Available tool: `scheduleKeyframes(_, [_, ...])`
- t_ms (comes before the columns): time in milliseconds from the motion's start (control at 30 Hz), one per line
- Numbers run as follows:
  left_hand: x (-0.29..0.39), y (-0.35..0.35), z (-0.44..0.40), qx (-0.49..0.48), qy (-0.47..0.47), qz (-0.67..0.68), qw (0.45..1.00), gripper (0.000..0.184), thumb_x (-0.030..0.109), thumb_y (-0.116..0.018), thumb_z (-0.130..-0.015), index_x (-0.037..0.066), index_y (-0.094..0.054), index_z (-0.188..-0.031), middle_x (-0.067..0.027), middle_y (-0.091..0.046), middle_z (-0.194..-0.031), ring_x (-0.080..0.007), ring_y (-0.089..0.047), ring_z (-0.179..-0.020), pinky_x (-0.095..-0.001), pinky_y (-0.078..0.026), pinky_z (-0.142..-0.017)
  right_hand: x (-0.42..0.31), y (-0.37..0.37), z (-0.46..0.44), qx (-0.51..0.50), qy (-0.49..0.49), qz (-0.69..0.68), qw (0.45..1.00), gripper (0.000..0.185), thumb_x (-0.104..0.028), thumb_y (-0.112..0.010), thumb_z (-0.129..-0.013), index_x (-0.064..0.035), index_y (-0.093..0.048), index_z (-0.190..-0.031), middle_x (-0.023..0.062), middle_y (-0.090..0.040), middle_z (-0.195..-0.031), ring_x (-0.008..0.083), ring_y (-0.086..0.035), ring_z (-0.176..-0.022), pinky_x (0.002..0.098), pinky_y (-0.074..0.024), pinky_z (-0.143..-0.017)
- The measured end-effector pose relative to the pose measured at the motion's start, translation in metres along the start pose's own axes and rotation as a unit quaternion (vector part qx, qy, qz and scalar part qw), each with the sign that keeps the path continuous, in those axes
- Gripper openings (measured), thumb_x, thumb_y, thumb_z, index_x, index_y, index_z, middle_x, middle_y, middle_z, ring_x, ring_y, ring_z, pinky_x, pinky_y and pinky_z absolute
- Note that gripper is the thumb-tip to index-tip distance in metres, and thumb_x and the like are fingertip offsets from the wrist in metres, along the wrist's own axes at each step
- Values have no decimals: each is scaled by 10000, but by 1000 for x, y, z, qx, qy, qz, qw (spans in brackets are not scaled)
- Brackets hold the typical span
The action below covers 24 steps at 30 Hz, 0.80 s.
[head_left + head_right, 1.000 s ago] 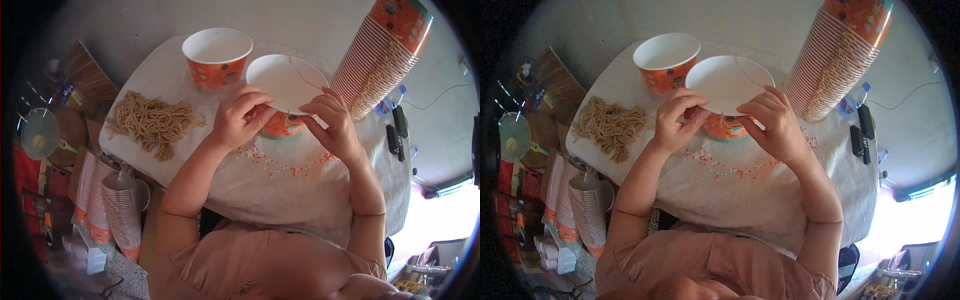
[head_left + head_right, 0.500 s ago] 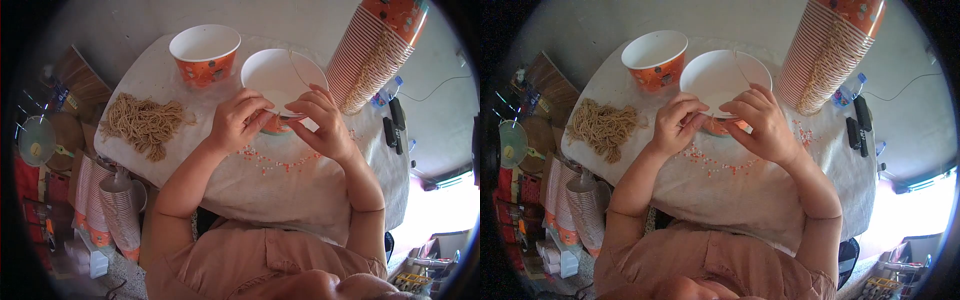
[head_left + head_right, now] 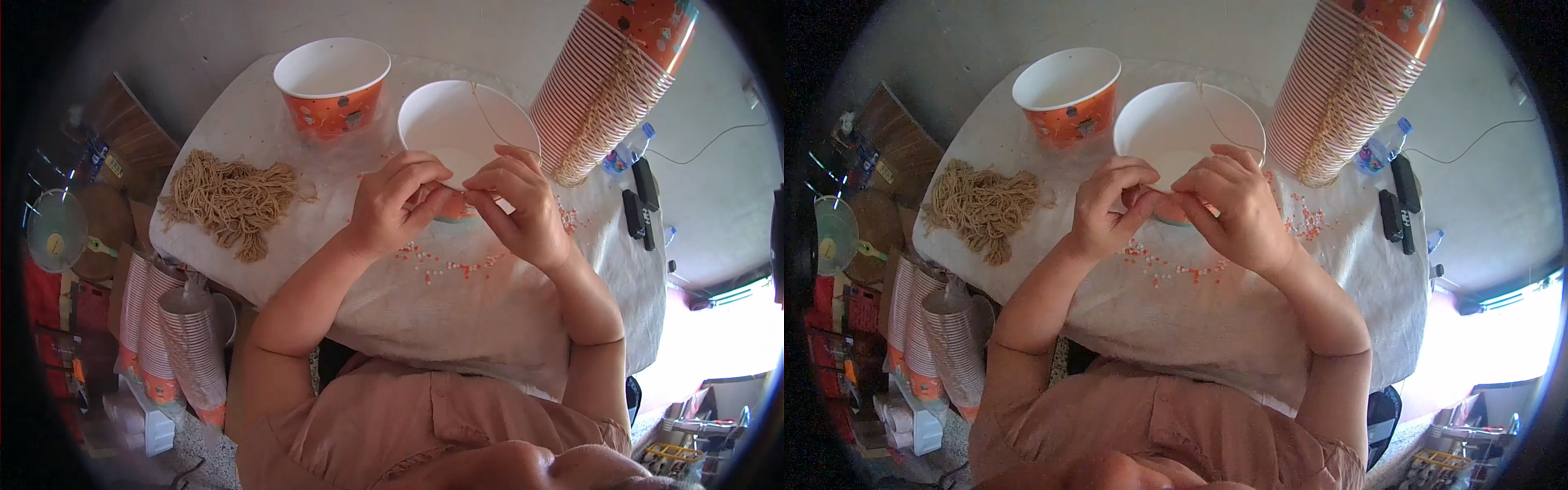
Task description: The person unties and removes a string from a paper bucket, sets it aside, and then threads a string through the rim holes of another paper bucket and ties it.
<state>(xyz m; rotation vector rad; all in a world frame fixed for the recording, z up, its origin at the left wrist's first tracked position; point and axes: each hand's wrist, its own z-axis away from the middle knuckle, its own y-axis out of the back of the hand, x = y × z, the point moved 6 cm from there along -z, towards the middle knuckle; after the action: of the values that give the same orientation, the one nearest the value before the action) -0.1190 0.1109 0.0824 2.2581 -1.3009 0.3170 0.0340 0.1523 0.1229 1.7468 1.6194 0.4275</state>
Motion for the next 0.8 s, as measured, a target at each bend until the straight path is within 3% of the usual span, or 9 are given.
scheduleKeyframes(200, [9,0,0,52,-50,-49,996,263,-1,-752,-735,81,-624,-950,-43,-608,-1028,-153,-627,-664,-259,-511,-516,9,3,1,-7,-59,-48,997,50,-86,-677,-811,-67,-632,-822,43,-628,-737,234,-616,-748,458,-408,-948])
scheduleKeyframes(333, [19,-3,3,48,-98,-87,990,265,46,-788,-716,94,-629,-922,-41,-616,-971,-165,-631,-646,-287,-518,-528,8,0,0,0,-54,-42,998,54,-89,-682,-809,-72,-631,-812,32,-627,-722,224,-617,-733,456,-401,-954])
scheduleKeyframes(433, [17,-8,4,42,-72,-45,996,285,97,-817,-689,99,-628,-902,-30,-628,-888,-168,-635,-625,-302,-509,-522,4,0,1,16,-52,-22,998,66,-92,-690,-802,-73,-629,-817,28,-624,-712,217,-615,-722,446,-402,-951])
scheduleKeyframes(500, [22,-9,2,22,-74,-112,991,238,28,-812,-674,50,-641,-839,-30,-625,-795,-152,-629,-630,-275,-495,-532,1,-3,1,19,-46,-10,999,76,-98,-696,-797,-74,-628,-819,24,-624,-713,213,-615,-717,436,-404,-947])
scheduleKeyframes(733, [18,-6,3,26,-38,-100,994,183,4,-775,-717,45,-643,-838,-48,-632,-772,-153,-629,-631,-270,-487,-527,-6,-5,1,15,-35,15,999,161,-122,-728,-768,-64,-644,-892,56,-632,-795,241,-613,-797,411,-411,-935])
scheduleKeyframes(800, [10,-5,2,20,59,-33,998,139,16,-744,-769,33,-636,-855,-42,-639,-782,-105,-625,-653,-242,-474,-539,-7,-2,-2,19,-23,22,999,197,-127,-738,-756,-63,-644,-918,68,-628,-843,245,-608,-831,422,-411,-939])
